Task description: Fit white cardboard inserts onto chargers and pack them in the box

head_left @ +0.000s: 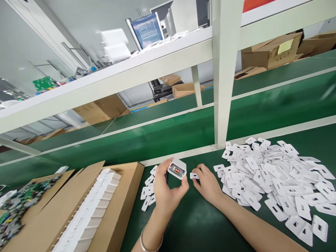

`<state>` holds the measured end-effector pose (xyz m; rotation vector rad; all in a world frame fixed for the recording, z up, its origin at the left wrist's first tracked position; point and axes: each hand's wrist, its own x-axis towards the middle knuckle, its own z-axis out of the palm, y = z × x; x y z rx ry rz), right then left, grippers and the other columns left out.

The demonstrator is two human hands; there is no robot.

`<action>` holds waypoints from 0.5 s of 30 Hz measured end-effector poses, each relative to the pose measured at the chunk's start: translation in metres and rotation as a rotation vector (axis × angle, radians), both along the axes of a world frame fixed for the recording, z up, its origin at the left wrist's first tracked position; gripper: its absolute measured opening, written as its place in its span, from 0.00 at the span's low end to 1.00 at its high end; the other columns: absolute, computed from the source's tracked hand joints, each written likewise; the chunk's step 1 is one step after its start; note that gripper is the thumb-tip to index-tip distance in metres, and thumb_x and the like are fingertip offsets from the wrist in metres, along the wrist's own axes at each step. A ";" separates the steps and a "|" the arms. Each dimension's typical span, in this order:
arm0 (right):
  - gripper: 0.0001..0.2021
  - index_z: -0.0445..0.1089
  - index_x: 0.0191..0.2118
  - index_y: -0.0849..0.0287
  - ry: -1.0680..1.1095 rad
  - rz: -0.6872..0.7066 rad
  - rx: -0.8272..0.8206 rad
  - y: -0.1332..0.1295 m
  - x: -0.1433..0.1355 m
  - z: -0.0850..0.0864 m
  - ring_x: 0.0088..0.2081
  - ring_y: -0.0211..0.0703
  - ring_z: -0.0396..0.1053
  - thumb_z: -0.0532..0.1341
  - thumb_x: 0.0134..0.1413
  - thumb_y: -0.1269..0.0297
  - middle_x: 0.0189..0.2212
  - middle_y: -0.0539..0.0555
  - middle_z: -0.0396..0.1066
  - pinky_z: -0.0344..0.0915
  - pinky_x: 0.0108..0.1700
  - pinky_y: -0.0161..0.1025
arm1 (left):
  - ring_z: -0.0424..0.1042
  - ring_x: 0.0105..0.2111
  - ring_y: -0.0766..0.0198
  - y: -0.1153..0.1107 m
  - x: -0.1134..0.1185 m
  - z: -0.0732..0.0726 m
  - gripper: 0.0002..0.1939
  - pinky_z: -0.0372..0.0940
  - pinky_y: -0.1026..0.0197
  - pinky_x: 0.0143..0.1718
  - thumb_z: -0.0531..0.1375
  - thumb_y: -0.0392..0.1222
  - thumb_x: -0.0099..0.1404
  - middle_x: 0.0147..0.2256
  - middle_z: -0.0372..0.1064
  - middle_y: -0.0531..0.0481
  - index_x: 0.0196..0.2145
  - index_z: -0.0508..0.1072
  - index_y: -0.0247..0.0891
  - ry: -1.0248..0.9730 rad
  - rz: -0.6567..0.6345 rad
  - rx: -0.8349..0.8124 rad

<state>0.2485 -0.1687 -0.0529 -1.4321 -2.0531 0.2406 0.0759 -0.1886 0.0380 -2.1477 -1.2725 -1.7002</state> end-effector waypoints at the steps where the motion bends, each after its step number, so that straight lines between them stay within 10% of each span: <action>1: 0.11 0.71 0.46 0.59 0.004 0.003 -0.003 0.000 0.000 0.000 0.45 0.52 0.74 0.63 0.60 0.77 0.45 0.58 0.69 0.75 0.44 0.47 | 0.77 0.53 0.50 -0.006 0.002 0.004 0.28 0.74 0.49 0.52 0.66 0.38 0.64 0.52 0.74 0.41 0.60 0.66 0.42 -0.004 -0.022 0.023; 9: 0.08 0.73 0.45 0.58 0.035 0.022 -0.035 0.004 0.003 -0.002 0.44 0.50 0.75 0.63 0.61 0.75 0.44 0.56 0.70 0.74 0.43 0.45 | 0.76 0.50 0.52 -0.029 0.001 0.024 0.29 0.75 0.49 0.49 0.69 0.38 0.62 0.50 0.72 0.42 0.58 0.66 0.43 0.025 0.055 0.114; 15: 0.05 0.74 0.43 0.57 0.165 0.035 -0.068 0.002 0.003 0.001 0.43 0.50 0.74 0.63 0.64 0.71 0.41 0.55 0.72 0.71 0.44 0.45 | 0.74 0.55 0.50 -0.033 0.006 -0.017 0.28 0.73 0.52 0.48 0.66 0.49 0.69 0.57 0.70 0.37 0.62 0.62 0.42 -0.325 -0.153 -0.278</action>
